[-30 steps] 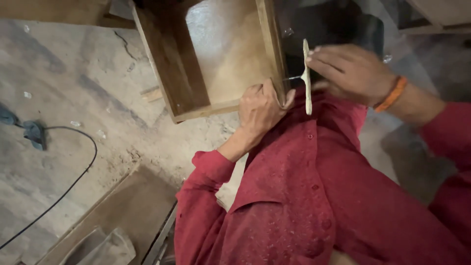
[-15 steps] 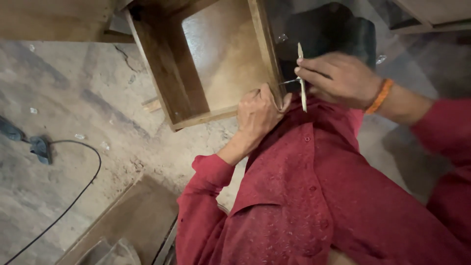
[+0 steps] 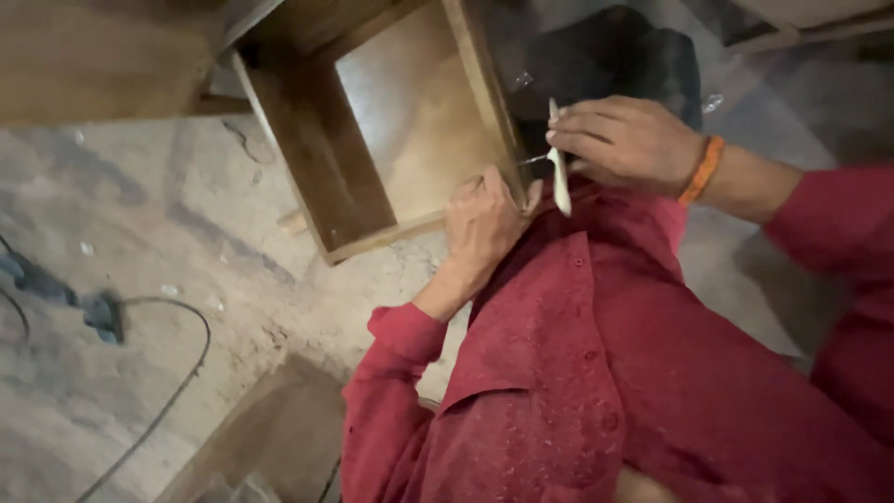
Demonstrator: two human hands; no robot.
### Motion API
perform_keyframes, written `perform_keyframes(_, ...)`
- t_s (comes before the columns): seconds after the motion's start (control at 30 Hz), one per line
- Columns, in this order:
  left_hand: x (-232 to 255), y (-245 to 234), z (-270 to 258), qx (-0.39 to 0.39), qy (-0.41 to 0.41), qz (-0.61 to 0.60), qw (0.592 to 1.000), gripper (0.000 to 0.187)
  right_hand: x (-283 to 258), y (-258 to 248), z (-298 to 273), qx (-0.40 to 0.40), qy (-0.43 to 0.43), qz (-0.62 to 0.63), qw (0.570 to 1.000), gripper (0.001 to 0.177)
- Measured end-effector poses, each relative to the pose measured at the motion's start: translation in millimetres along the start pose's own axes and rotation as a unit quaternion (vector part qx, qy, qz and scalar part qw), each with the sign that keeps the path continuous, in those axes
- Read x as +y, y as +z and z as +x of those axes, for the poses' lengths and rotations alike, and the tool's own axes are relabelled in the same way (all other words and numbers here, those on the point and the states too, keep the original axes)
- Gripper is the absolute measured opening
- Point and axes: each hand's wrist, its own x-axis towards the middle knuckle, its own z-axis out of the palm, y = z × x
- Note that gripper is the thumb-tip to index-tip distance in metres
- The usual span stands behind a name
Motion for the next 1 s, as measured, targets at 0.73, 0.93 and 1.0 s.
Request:
perform_keyframes(0.73,6,-9,5,-0.045,-0.038,0.001,0.998,0.047,-23,59,-56,0.005,0.565,0.517,0.643,0.038)
perform_keyframes(0.93,8,-14,7,-0.039,-0.05,-0.001,0.998,0.046,-8,29,-32,-0.006,0.199,0.044,0.979,0.049)
perform_keyframes(1.0,9,-13,7,-0.039,-0.053,-0.004,0.998,0.046,-3,23,-27,-0.008,0.066,-0.016,0.998,0.049)
